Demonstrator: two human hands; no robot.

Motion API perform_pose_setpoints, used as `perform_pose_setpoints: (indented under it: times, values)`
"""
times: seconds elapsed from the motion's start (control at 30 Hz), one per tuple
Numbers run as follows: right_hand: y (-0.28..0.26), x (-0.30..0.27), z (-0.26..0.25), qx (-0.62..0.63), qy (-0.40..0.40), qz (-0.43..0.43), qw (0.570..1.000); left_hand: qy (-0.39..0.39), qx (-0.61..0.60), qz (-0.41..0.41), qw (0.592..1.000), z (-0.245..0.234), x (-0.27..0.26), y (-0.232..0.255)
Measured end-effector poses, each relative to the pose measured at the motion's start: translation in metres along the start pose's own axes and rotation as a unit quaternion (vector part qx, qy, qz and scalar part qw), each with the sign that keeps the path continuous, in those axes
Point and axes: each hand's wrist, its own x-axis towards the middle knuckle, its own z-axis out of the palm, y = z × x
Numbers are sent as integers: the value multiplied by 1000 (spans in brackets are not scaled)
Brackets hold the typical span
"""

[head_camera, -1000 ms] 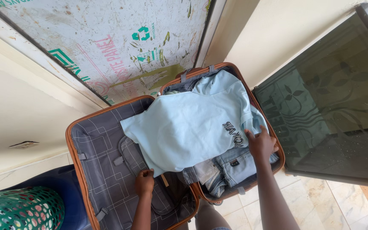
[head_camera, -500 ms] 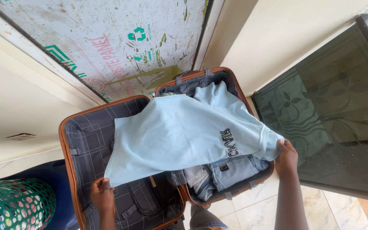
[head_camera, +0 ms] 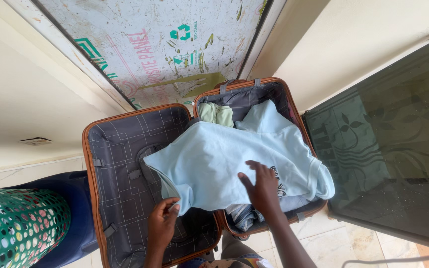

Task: The person packs clothing items into a suitcase by taking folded or unfolded garments from a laundry basket, refolding them by hand, and placing them into the suitcase compartments.

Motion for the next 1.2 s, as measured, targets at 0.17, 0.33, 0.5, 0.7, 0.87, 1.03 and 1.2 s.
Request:
perform_pose_setpoints:
  times: [0.17, 0.33, 0.5, 0.7, 0.87, 1.03, 1.2]
  values:
    - [-101, -1, 90, -46, -174, -135, 974, -119, 136, 166, 969, 33, -35, 55]
    - [-57, 21, 150, 133, -324, 59, 935, -12, -134, 14, 991, 28, -40, -18]
    - [-47, -14, 153, -29, -237, -80, 968, 30, -193, -477, 857, 36, 12, -86]
    - [-66, -36, 161, -13, -241, -16, 970, 10, 135, 39, 990, 60, 9, -104]
    - [-23, -2, 180, 134, -295, 29, 946, -204, -113, -122, 965, 58, -17, -74]
    - [-31, -21, 144, 415, -374, 175, 810, 42, -275, -355, 893, 42, -16, -68]
    - [-50, -54, 76, 322, -449, 112, 826, -53, -495, -313, 809, 30, 11, -21]
